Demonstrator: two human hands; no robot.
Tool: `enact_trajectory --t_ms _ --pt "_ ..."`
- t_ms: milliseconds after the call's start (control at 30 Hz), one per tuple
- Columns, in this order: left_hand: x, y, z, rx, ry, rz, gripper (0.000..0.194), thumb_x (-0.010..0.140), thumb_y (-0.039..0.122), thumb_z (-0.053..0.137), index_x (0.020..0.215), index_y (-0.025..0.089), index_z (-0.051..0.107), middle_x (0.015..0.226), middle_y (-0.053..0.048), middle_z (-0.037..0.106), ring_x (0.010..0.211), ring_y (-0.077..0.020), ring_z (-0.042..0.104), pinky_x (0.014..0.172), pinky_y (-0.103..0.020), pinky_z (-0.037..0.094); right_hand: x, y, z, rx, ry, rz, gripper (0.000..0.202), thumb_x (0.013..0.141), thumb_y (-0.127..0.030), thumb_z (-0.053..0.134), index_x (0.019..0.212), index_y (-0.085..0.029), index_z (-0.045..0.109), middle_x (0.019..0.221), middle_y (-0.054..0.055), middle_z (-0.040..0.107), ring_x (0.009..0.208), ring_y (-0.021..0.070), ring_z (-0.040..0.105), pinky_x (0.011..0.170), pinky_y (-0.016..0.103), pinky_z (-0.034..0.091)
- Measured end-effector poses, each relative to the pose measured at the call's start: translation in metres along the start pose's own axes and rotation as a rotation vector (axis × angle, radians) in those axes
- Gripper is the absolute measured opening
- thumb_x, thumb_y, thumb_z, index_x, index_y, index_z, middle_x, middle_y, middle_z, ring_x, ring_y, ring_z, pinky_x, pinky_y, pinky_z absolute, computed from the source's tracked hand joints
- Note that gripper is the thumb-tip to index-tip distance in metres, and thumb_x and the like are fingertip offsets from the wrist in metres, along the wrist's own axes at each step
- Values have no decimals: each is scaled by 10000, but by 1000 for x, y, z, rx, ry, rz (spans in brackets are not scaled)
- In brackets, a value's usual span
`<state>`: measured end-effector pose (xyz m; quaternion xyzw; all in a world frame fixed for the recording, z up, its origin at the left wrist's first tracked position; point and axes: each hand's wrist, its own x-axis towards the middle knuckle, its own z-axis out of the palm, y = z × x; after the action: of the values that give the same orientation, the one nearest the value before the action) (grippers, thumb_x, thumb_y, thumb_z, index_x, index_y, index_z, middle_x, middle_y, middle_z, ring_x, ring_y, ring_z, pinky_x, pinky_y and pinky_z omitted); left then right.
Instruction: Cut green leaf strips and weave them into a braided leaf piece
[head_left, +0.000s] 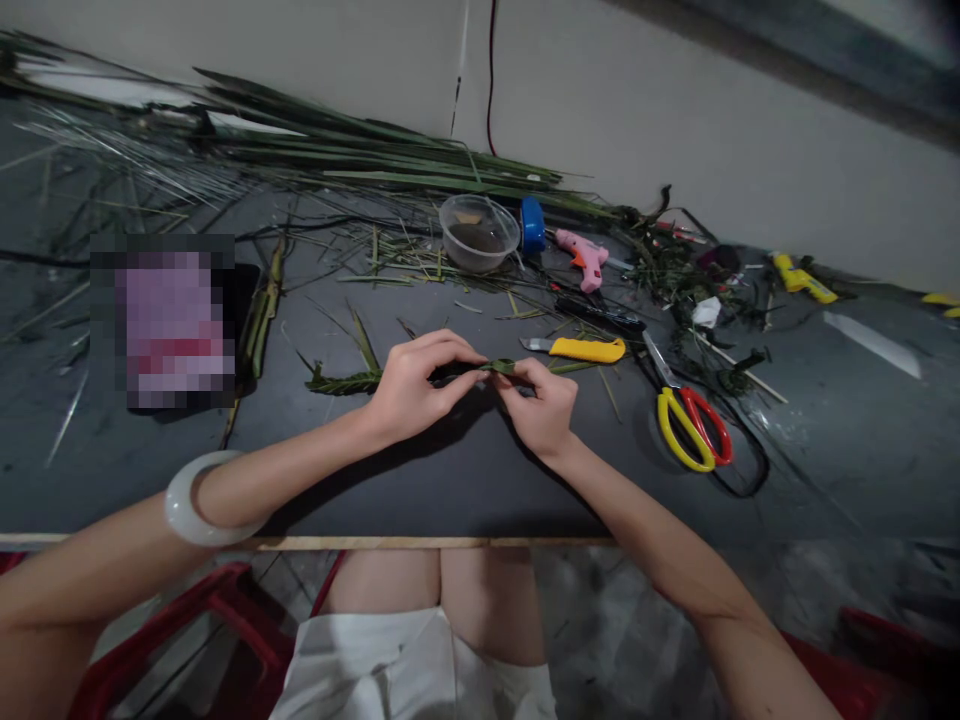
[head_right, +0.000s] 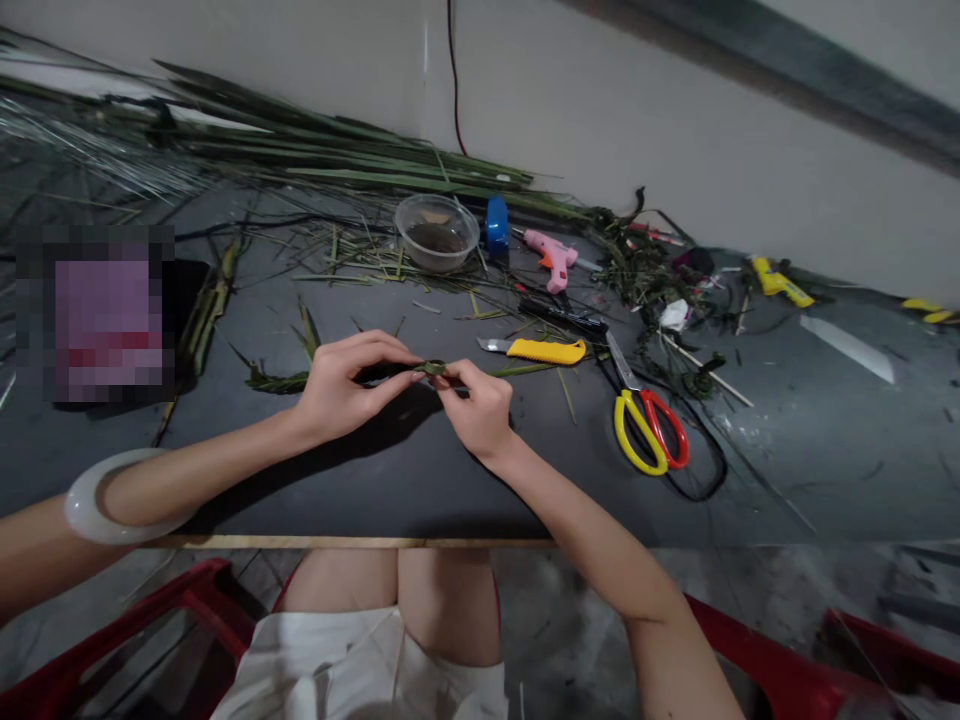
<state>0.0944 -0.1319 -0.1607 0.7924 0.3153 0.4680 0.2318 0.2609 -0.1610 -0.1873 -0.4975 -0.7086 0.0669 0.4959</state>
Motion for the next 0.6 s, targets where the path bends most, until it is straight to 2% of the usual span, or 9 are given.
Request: enact_trajectory --t_ms 200,500,600 --pt "-1 0 1 -30 16 -16 66 777 186 639 806 134 667 791 -45 675 712 -110 620 643 -195 497 0 0 2 -95 6 -198 134 814 -169 546 701 -198 613 664 16 694 581 130 645 584 220 510" --pt "-1 3 1 -82 45 -96 68 789 203 622 803 141 646 806 -41 662 716 -106 603 631 -191 486 -4 10 4 -233 -278 -250 214 856 -138 437 790 -167 638 775 84 706 725 194 669 678 296 528" --pt "-2 4 2 -89 42 -118 74 795 216 615 799 147 639 807 -37 662 720 -110 599 635 -200 483 -4 14 5 -262 -353 -200 216 861 -138 421 818 -162 631 775 94 693 730 205 657 684 309 514"
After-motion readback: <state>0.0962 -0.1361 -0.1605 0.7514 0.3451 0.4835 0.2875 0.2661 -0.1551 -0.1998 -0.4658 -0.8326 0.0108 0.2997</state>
